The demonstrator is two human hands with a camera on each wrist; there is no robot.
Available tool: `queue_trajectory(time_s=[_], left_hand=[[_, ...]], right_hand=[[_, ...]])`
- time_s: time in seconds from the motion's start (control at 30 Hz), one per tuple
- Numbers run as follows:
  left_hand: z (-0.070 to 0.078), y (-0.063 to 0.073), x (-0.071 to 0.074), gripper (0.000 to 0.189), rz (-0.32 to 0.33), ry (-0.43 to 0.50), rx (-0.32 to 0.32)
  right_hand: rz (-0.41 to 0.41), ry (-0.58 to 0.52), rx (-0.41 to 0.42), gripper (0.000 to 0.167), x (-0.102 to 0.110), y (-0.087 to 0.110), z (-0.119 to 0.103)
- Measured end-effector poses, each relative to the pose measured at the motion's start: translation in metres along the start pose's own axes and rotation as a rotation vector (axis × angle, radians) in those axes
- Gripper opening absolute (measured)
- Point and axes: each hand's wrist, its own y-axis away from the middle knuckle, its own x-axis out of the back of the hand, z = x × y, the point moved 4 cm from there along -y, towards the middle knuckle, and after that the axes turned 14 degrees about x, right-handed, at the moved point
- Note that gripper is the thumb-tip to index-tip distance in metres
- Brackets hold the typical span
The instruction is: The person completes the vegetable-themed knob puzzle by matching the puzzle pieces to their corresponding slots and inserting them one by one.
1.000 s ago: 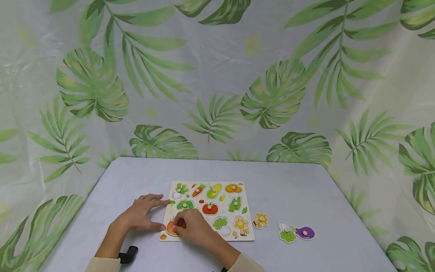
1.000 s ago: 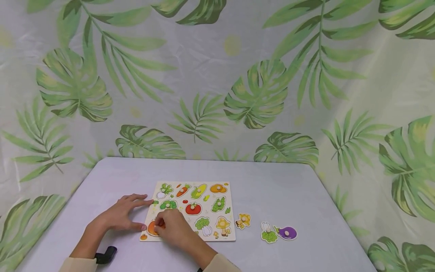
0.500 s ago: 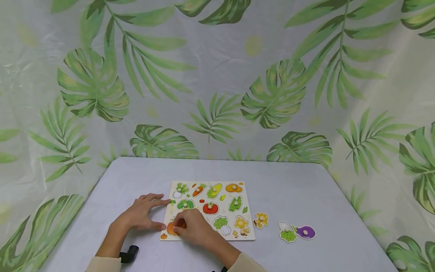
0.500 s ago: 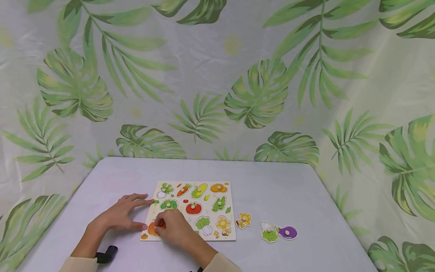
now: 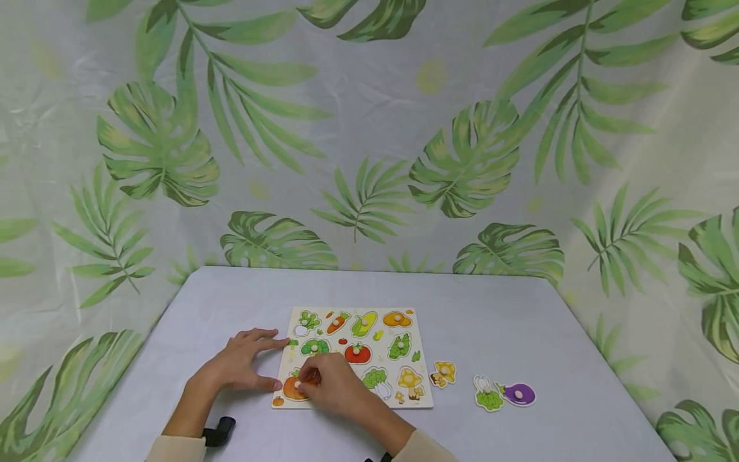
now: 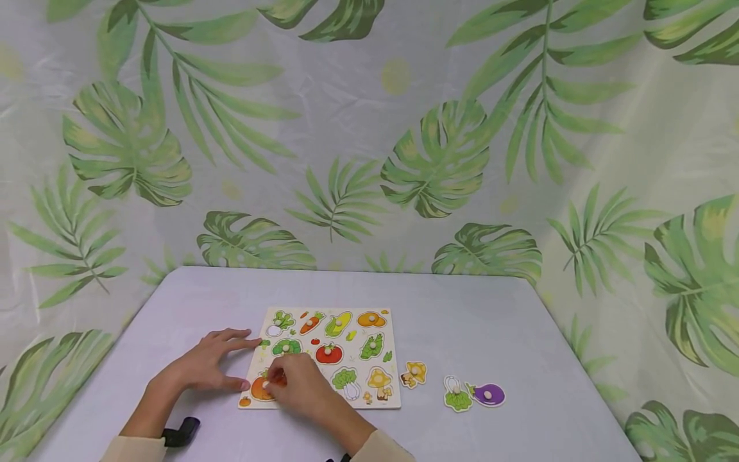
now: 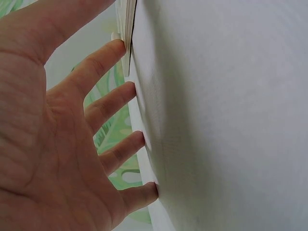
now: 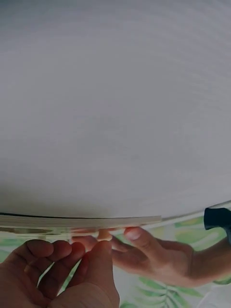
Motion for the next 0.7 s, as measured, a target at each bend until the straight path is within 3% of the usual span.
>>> queue_trajectory(time_s=[0.2,0.7], left_hand=[[0.001,-0.001,0.000,0.087,0.003,-0.005,-0.002],[0.001,-0.001,-0.001,0.088,-0.004,-0.006,0.013]], right_hand=[[0.030,-0.029,-0.016,0.007,0.016,0.007,0.005],[0.113,0.056,-0.070,0.015,0.061,0.035,0.023]])
